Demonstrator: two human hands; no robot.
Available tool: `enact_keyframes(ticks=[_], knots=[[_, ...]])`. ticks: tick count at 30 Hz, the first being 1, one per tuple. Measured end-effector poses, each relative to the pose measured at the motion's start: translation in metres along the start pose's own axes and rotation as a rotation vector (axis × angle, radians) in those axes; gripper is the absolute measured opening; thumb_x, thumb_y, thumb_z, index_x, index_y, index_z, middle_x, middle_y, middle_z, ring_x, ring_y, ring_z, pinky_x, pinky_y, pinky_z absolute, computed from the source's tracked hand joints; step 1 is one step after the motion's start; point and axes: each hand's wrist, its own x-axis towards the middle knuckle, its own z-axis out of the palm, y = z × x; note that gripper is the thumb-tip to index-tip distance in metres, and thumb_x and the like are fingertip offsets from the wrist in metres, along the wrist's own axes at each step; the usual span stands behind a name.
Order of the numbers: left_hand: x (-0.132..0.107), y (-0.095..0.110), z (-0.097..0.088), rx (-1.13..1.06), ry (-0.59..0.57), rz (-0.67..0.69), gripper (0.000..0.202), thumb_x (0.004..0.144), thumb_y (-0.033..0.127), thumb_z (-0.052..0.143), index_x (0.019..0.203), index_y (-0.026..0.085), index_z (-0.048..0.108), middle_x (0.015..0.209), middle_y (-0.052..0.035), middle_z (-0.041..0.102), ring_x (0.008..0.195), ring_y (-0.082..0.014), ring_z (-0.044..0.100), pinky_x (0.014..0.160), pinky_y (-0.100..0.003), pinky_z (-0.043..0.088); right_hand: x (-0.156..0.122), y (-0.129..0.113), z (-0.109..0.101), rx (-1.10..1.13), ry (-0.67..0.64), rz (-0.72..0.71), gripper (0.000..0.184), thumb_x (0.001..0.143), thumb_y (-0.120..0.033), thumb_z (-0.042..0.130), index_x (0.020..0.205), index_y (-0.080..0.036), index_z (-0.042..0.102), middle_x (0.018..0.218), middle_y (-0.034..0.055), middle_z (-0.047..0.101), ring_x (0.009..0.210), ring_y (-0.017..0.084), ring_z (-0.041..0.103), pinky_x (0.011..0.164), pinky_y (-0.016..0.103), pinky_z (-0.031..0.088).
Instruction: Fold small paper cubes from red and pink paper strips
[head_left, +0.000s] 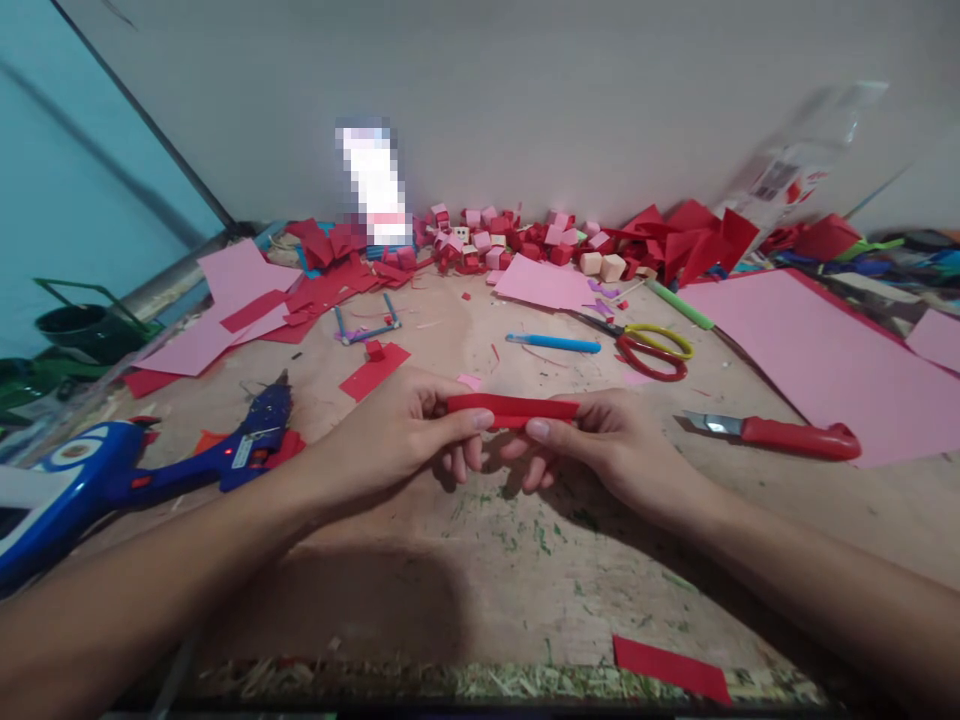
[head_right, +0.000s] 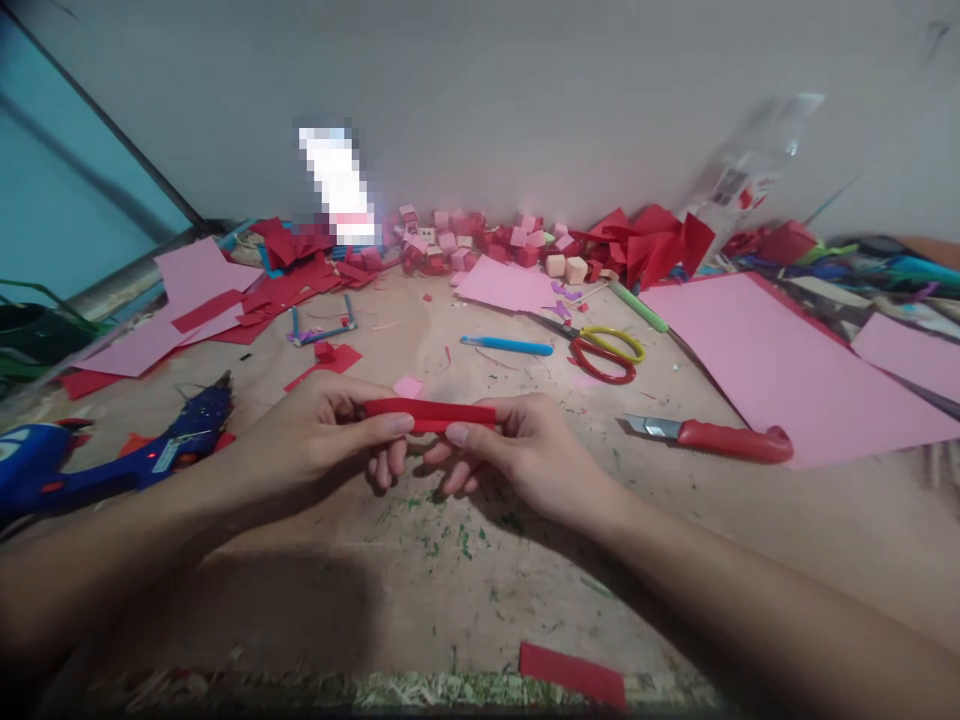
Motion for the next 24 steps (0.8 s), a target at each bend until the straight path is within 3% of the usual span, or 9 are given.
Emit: enact_keyframes(ticks=[9, 16, 24], knots=[[0.004, -0.002, -0.003, 0.008, 0.003, -0.045, 0.027, 0.095, 0.025, 0.065, 0.072, 0.012, 0.072, 0.064, -0.0037, 0.074, 0.054, -0.0113, 0.069, 0.055, -0.018, 0.056, 0.002, -0.003, -0.001, -0.082, 0.029, 0.005, 0.033, 0.088, -0.046, 0.076, 0.081, -0.014, 0.082, 0.075, 0.0101, 0.079, 0.061, 0.016, 0.072, 0.062, 0.027, 0.056], [0.002, -0.003, 0.001, 0.004, -0.002, -0.049, 0.026, 0.094, 0.03, 0.065, 0.077, 0.013, 0.074, 0.064, -0.0043, 0.073, 0.057, -0.0137, 0.07, 0.059, -0.022, 0.06, 0.004, -0.002, 0.008, -0.047, 0.095, 0.013, 0.024, 0.079, -0.038, 0.083, 0.084, -0.015, 0.08, 0.078, 0.0079, 0.079, 0.063, 0.015, 0.07, 0.058, 0.025, 0.054], [0.003, -0.002, 0.005, 0.058, -0.012, -0.058, 0.029, 0.094, 0.029, 0.063, 0.071, 0.013, 0.07, 0.057, -0.0011, 0.068, 0.048, -0.0096, 0.062, 0.048, -0.016, 0.051, 0.003, -0.003, 0.007, -0.012, 0.04, 0.022, 0.024, 0.082, -0.038, 0.079, 0.083, -0.014, 0.082, 0.079, 0.0108, 0.079, 0.064, 0.015, 0.07, 0.063, 0.028, 0.056]])
